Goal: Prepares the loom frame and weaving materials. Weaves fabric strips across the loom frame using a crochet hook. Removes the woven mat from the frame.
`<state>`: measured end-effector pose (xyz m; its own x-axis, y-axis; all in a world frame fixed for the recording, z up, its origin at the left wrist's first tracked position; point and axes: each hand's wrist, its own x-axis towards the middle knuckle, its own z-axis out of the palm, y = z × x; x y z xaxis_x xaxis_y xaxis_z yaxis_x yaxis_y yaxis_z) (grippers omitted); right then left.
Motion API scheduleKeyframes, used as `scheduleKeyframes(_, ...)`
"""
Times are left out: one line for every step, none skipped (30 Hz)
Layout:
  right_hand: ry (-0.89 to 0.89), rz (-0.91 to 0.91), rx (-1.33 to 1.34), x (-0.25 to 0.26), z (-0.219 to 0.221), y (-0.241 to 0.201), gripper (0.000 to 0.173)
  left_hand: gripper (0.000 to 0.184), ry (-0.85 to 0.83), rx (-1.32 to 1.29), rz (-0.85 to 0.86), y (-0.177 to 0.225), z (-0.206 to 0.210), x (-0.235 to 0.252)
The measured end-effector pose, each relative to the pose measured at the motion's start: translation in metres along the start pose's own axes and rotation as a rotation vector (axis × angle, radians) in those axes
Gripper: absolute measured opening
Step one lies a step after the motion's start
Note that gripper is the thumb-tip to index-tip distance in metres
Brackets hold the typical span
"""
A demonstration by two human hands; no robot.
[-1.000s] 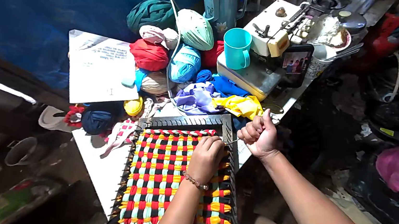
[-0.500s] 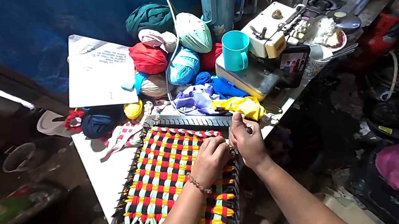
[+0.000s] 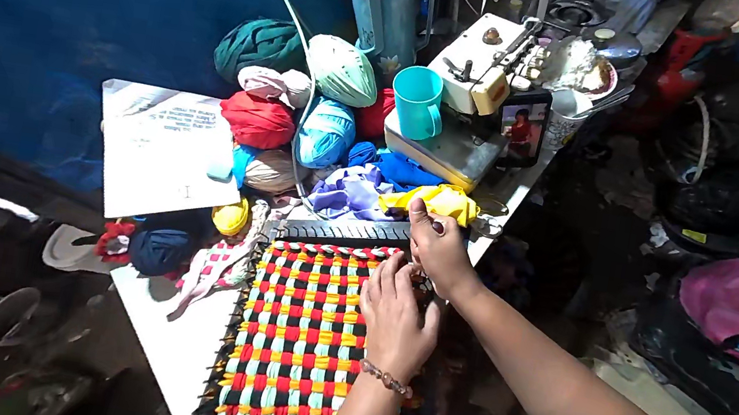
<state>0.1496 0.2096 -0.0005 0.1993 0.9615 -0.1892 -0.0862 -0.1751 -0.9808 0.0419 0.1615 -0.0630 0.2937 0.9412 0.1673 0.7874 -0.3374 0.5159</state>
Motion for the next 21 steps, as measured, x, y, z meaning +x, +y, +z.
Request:
scheduleKeyframes(0.004,0.003,0.013,0.001,0.000,-0.001,0.058,0.052,0.052,0.016,0.008,-0.002,0.005,-0.001)
scheduleKeyframes(0.009,0.014,0.038,0.002,0.000,-0.002,0.057,0.049,0.102,0.035,0.028,-0.004,0.010,-0.002)
scheduleKeyframes(0.017,0.032,0.073,0.003,-0.002,-0.004,0.056,0.046,0.147,0.053,0.058,-0.007,0.013,-0.002)
scheduleKeyframes(0.029,0.053,0.116,0.005,-0.004,-0.004,0.054,0.044,0.188,0.070,0.096,-0.009,0.016,-0.002)
scheduleKeyframes(0.039,0.073,0.153,0.006,-0.007,-0.005,0.054,0.043,0.212,0.082,0.129,-0.011,0.018,-0.002)
scheduleKeyframes(0.050,0.087,0.185,0.007,-0.009,-0.005,0.053,0.043,0.226,0.092,0.156,-0.013,0.018,-0.002)
scheduleKeyframes(0.060,0.096,0.210,0.008,-0.011,-0.007,0.053,0.043,0.226,0.094,0.175,-0.014,0.017,-0.001)
scheduleKeyframes(0.065,0.105,0.227,0.008,-0.012,-0.010,0.052,0.043,0.216,0.095,0.189,-0.015,0.016,0.000)
scheduleKeyframes(0.065,0.110,0.236,0.007,-0.013,-0.013,0.052,0.042,0.209,0.095,0.199,-0.015,0.016,0.000)
scheduleKeyframes(0.060,0.110,0.239,0.007,-0.014,-0.015,0.052,0.040,0.203,0.095,0.205,-0.015,0.016,0.000)
scheduleKeyframes(0.052,0.113,0.233,0.006,-0.014,-0.016,0.052,0.039,0.198,0.095,0.209,-0.015,0.016,0.000)
scheduleKeyframes(0.046,0.116,0.228,0.006,-0.014,-0.014,0.052,0.038,0.194,0.094,0.210,-0.015,0.016,0.000)
scheduleKeyframes(0.042,0.117,0.228,0.006,-0.014,-0.014,0.052,0.038,0.196,0.090,0.208,-0.015,0.016,0.000)
scheduleKeyframes(0.033,0.117,0.225,0.006,-0.014,-0.013,0.051,0.038,0.203,0.081,0.204,-0.015,0.017,0.001)
scheduleKeyframes(0.017,0.119,0.221,0.005,-0.014,-0.013,0.049,0.039,0.207,0.069,0.203,-0.015,0.016,0.001)
scheduleKeyframes(0.000,0.121,0.213,0.004,-0.014,-0.012,0.045,0.042,0.201,0.056,0.204,-0.016,0.015,0.000)
scheduleKeyframes(-0.014,0.116,0.208,0.003,-0.015,-0.013,0.039,0.048,0.178,0.036,0.203,-0.018,0.012,0.000)
scheduleKeyframes(-0.037,0.106,0.204,0.003,-0.015,-0.012,0.032,0.051,0.138,0.003,0.191,-0.019,0.007,0.001)
scheduleKeyframes(-0.057,0.093,0.204,0.003,-0.015,-0.013,0.026,0.049,0.109,-0.049,0.176,-0.020,0.002,0.002)
scheduleKeyframes(-0.074,0.078,0.205,0.003,-0.015,-0.013,0.020,0.043,0.094,-0.109,0.167,-0.022,-0.001,0.004)
scheduleKeyframes(-0.094,0.057,0.196,0.002,-0.015,-0.014,0.016,0.035,0.094,-0.168,0.180,-0.025,-0.004,0.008)
